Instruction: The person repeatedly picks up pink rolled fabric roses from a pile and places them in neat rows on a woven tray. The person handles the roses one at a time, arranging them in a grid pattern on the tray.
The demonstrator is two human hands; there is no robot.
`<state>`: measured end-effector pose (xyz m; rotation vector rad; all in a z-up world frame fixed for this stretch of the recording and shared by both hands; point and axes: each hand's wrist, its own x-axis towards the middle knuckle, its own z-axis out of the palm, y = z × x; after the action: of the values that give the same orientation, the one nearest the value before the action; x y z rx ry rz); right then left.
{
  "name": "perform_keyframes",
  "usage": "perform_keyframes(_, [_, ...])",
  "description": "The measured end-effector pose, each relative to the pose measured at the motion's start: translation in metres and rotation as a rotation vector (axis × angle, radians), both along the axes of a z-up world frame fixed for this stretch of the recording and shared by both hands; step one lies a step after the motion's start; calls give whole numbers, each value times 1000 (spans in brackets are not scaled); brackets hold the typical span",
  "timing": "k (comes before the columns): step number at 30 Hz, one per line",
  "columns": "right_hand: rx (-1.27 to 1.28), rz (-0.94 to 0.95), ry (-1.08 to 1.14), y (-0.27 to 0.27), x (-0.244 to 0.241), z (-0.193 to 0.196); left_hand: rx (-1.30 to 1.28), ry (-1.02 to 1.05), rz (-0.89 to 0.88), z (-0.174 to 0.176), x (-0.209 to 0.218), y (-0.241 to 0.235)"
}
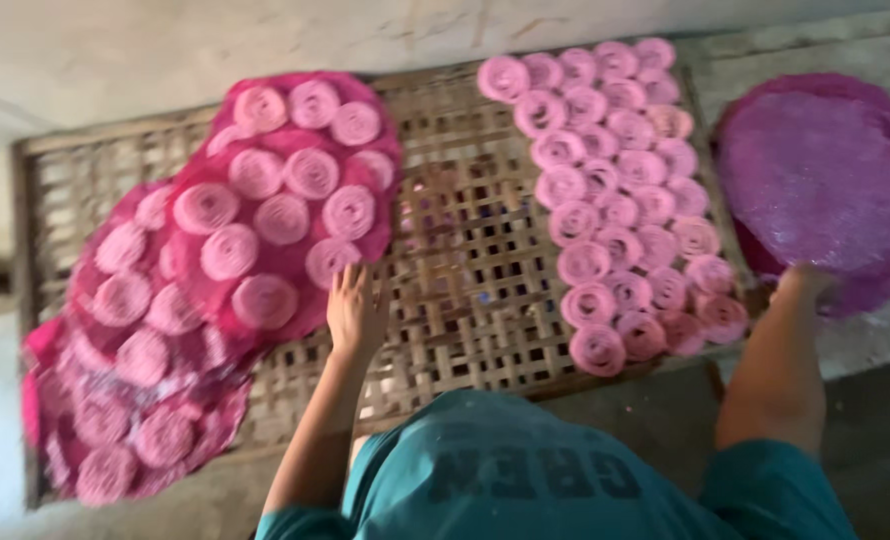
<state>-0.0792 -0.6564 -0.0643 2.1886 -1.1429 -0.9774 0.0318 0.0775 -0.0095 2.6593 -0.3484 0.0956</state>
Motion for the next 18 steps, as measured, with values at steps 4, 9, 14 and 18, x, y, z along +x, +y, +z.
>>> perform_keyframes(4, [-89,-34,-1961,111,17,-15,74,-100,9,-10,33,48])
perform_keyframes(9, [888,353,-2035,325,79,-30,82,-176,-69,-29,47,78])
perform_keyframes(14, [1028,640,-1740,500,119,11,127,-131,-185,-53,63,89])
perform_keyframes(18, [1294,682,-1670,569,159,42,-130,42,-226,-65,66,76])
